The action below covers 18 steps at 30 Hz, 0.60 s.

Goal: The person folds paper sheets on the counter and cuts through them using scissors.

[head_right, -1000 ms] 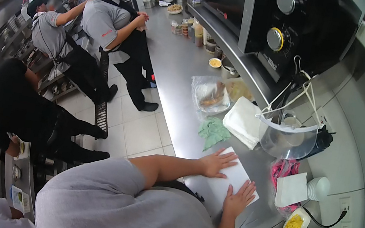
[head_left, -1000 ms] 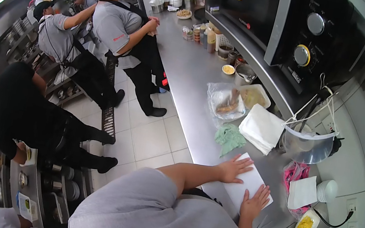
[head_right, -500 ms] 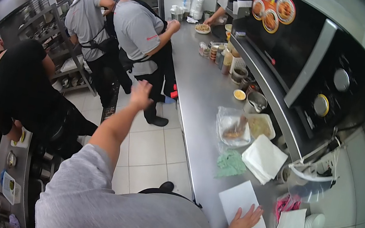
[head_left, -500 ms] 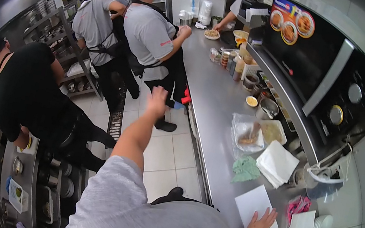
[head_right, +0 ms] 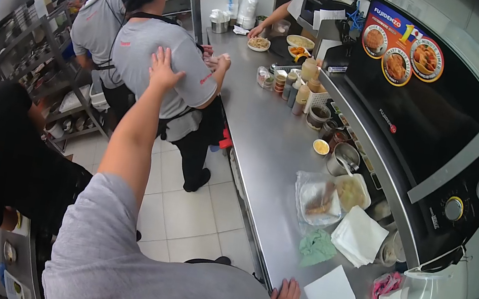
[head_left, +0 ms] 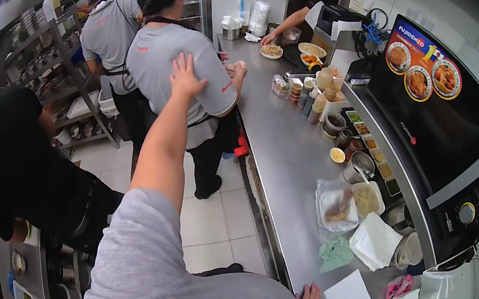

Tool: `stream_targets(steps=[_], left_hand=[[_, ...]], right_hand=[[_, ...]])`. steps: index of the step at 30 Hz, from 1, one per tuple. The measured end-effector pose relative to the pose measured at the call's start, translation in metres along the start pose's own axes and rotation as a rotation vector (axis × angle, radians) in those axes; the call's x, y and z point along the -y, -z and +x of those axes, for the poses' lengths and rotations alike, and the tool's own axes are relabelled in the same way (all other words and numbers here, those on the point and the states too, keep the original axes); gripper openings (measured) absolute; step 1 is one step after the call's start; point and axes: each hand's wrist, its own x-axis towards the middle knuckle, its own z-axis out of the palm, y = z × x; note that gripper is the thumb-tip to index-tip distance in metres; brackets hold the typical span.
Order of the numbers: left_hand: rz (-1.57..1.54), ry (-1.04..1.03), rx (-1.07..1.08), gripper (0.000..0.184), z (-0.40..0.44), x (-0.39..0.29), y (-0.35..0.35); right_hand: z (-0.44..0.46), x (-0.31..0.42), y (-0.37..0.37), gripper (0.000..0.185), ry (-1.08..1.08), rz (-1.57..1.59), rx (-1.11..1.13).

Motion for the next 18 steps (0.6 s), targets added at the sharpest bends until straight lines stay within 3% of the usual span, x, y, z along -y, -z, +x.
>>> stream_targets(steps=[5, 7, 9, 10, 12, 13, 15, 16, 18], left_hand=[[0.046, -0.194, -0.011, 0.084, -0.018, -0.014, -0.01], [0.081, -0.142, 0.602, 0.067, -0.003, -0.01, -0.011], [0.254, -0.356, 0.635, 0.053, -0.06, 0.02, -0.057], [0.109, -0.243, 0.633, 0.047, -0.118, 0.028, -0.056], [0.32, -0.454, 1.122, 0.039, -0.224, 0.07, -0.13], [-0.097, 0.142, 1.282, 0.042, -0.307, 0.106, -0.201], [-0.142, 0.184, 1.828, 0.064, -0.45, 0.117, -0.194], [-0.121, 0.216, 1.919, 0.067, -0.508, 0.109, -0.183], [-0.239, 0.302, 1.827, 0.07, -0.592, 0.102, -0.169]], right_hand=[[-0.004, -0.006, -0.014, 0.051, 0.034, -0.104, -0.037], [0.0, -0.004, -0.01, 0.051, 0.021, -0.092, -0.008], [0.007, -0.003, -0.01, 0.052, 0.065, -0.083, 0.005], [0.01, -0.003, -0.009, 0.053, 0.088, -0.081, 0.01], [0.022, 0.002, 0.001, 0.054, 0.131, -0.052, 0.078], [0.029, 0.004, 0.006, 0.055, 0.147, -0.04, 0.11], [0.032, 0.002, 0.01, 0.057, 0.195, -0.01, 0.134], [0.035, 0.002, 0.012, 0.058, 0.217, 0.003, 0.146], [0.037, 0.005, 0.02, 0.057, 0.262, 0.021, 0.161]])
